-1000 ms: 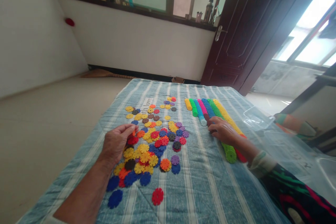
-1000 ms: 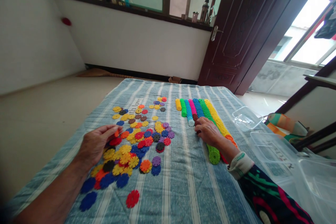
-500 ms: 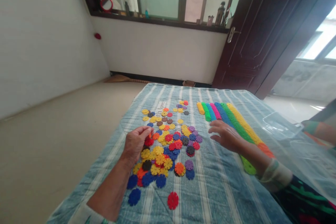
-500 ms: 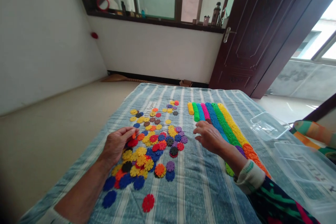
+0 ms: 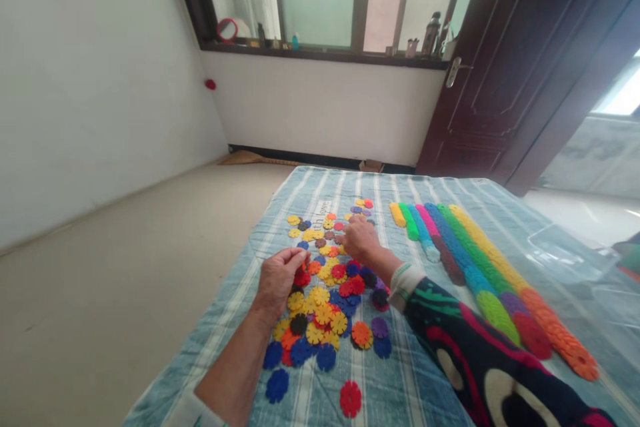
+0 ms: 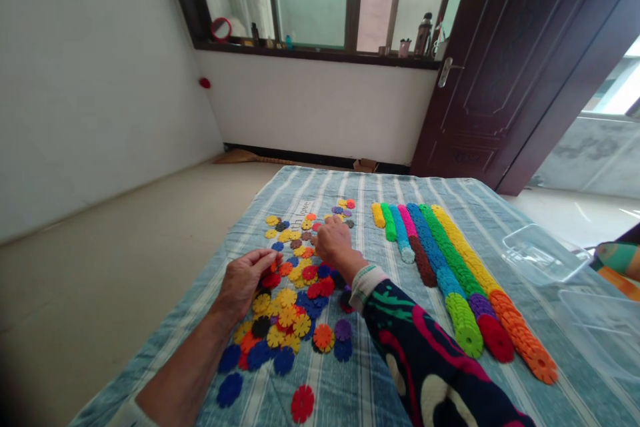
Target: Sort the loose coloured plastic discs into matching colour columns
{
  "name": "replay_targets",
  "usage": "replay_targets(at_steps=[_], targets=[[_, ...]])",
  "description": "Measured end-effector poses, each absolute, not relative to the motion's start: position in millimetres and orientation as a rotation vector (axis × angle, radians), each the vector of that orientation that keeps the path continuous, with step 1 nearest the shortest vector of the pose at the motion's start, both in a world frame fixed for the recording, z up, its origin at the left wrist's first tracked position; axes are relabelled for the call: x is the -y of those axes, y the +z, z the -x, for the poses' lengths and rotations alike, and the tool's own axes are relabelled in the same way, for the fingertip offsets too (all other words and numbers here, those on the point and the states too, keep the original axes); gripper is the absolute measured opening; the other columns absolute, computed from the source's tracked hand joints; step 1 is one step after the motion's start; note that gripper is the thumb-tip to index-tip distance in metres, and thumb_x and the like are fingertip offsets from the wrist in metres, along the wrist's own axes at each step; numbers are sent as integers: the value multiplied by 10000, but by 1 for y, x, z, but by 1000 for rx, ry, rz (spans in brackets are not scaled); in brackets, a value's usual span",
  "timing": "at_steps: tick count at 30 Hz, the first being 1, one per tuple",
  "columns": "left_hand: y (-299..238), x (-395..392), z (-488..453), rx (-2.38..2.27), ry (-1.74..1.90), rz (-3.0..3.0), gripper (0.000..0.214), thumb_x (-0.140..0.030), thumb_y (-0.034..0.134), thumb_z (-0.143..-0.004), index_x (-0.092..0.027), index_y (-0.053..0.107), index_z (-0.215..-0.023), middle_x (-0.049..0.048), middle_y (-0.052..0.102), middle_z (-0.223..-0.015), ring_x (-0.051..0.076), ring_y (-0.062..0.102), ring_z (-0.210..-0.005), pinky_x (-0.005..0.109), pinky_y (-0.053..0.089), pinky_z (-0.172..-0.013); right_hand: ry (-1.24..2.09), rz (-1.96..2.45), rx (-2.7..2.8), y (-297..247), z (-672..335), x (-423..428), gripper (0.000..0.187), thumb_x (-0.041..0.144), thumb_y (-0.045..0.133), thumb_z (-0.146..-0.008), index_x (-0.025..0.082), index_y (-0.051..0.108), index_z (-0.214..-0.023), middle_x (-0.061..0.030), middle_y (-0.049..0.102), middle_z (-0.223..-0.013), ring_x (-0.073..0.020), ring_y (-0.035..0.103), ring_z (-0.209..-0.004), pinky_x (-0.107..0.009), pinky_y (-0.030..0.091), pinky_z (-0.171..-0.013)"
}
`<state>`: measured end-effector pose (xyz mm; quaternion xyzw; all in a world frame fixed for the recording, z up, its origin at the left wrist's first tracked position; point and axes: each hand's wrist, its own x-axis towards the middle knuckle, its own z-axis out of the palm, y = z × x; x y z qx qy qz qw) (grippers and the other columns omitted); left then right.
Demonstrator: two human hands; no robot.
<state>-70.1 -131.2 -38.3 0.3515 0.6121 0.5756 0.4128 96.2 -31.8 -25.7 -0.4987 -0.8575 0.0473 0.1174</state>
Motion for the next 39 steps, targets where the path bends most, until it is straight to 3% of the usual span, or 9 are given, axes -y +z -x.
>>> replay_targets(at_steps=[4,9,18,26,31,39], targets=[[-41,130,71,-1521,1452,-887,335,-406,736,-584,-127,698,-766,-13,620,-606,91,527,-478,213,469,-430,152,1530,2485,-35,-86,28,225,303,559,-899,137,711,-913,-184,615,-1126,-335,496,-1140,-444,434,-902],[-42,130,71,-1503,1456,-891,332,-411,737,-593,-129,693,-762,-29,589,-572,88,511,-463,215,468,-421,188,1515,2435,-38,-87,28,193,209,575,-857,154,713,-980,-144,641,-1094,-282,549,-1076,-371,445,-866],[-38,127,73,-1529,1449,-921,330,-390,753,-569,-139,711,-780,-6,675,-659,92,557,-524,197,492,-484,264,1350,2385,-9,-154,35,72,187,683,-812,186,750,-786,-63,699,-952,-199,611,-935,-276,445,-823],[-34,122,73,-1557,1429,-838,367,-347,767,-509,-148,714,-814,-1,718,-714,96,587,-529,190,495,-472,222,1412,2362,4,-292,61,138,135,693,-757,181,704,-628,-41,676,-816,-183,622,-838,-290,468,-791],[-32,122,72,-1576,1441,-835,360,-332,772,-506,-153,720,-814,-22,708,-663,82,561,-511,173,480,-457,228,1452,2385,-11,-332,75,157,82,654,-722,202,717,-641,-37,696,-886,-192,637,-881,-295,472,-810],[-34,120,75,-1636,1447,-916,306,-318,746,-564,-161,738,-827,5,733,-694,134,653,-628,205,544,-565,178,1497,2423,-27,-340,78,153,88,645,-719,206,719,-655,-46,691,-939,-209,629,-913,-311,467,-826]])
